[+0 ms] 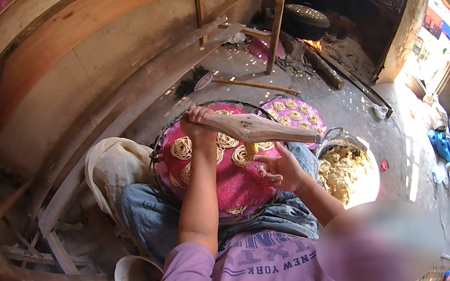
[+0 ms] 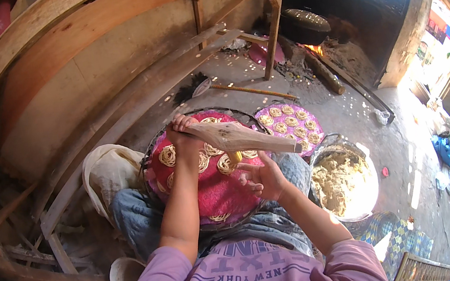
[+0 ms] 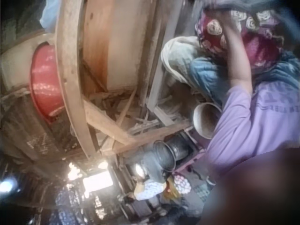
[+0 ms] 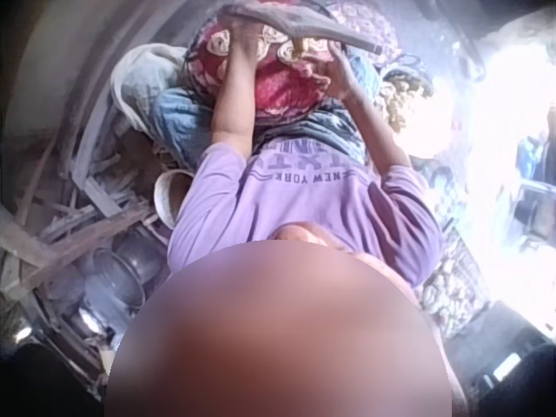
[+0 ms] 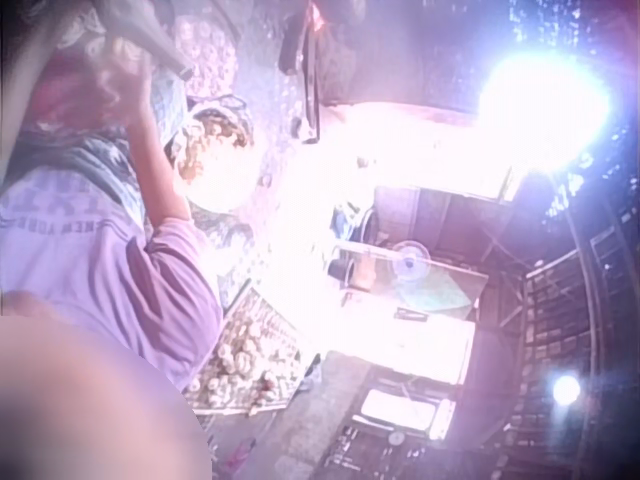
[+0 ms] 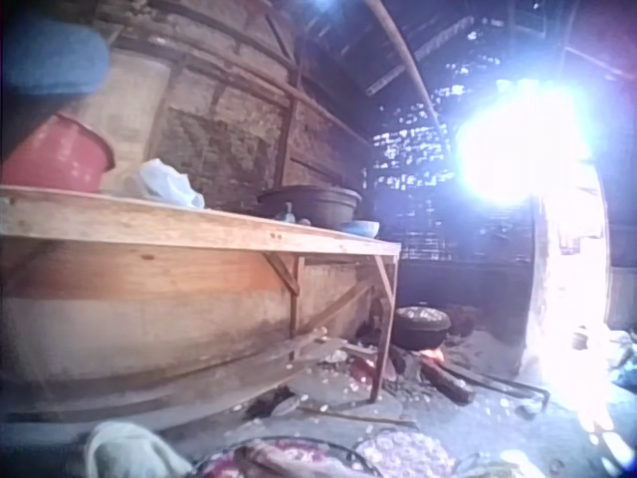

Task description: The person sits on the floor and uses a handheld piping tool to extrude dough into spiral shapes onto a pink mat. They repeatedly scoop dough from a metal bowl, fill the tool, and pipe spirals in a grid pattern, then cover the mat with a pink sheet.

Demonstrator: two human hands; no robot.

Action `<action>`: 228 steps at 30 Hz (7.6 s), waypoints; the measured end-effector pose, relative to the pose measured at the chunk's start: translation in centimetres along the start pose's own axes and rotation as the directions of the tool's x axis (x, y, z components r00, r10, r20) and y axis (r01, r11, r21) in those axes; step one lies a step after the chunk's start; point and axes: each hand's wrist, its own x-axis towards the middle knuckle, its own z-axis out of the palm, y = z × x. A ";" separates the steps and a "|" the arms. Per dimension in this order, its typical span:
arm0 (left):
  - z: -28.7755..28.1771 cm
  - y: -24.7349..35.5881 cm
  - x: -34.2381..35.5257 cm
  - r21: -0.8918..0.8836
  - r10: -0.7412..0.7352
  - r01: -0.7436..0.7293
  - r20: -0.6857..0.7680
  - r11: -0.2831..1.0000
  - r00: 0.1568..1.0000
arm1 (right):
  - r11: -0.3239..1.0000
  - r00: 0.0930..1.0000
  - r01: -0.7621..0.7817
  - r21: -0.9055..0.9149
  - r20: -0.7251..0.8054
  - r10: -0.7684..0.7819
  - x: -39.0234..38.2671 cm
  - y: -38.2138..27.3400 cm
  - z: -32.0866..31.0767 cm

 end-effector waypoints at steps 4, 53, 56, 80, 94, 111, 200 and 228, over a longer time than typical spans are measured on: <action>2.8 0.1 0.5 0.115 0.017 -0.033 0.137 0.993 0.990 | 0.930 0.975 -0.036 -0.366 -0.218 -0.048 0.3 0.7 -0.1; 6.2 -0.5 -27.8 0.966 -0.314 -0.065 -0.017 -0.251 0.949 | -0.149 0.834 0.361 -0.921 0.390 -0.390 -3.4 -2.0 5.4; 6.6 -3.0 -24.9 0.929 -0.619 -0.168 -0.078 -0.330 0.781 | -0.147 0.940 0.292 -0.945 0.312 -0.137 -6.0 -0.2 7.6; 6.6 -17.3 -11.5 0.810 -0.811 -0.321 -0.290 -0.491 0.508 | -0.366 0.639 0.318 -0.874 0.483 -0.599 -12.0 -9.0 14.2; -2.4 -29.3 -8.6 0.981 -0.411 -0.189 0.193 0.051 0.891 | -0.200 -0.341 0.933 -0.300 -0.554 -0.759 -23.7 -10.8 -9.5; -5.8 -35.7 -0.1 0.960 -0.455 -0.279 0.263 0.033 0.851 | -0.009 0.528 -0.812 -0.583 -0.729 -0.436 -16.3 1.1 -33.9; -8.6 -40.2 4.4 0.152 -0.924 -0.965 0.288 -0.213 0.250 | -0.289 0.220 -0.925 -0.247 0.274 -0.936 -34.4 -7.4 -2.0; -10.4 -43.0 2.7 0.025 -0.855 -0.921 0.361 -0.389 0.371 | 0.376 0.011 0.091 -0.922 -0.377 -0.926 -24.3 -3.8 -9.0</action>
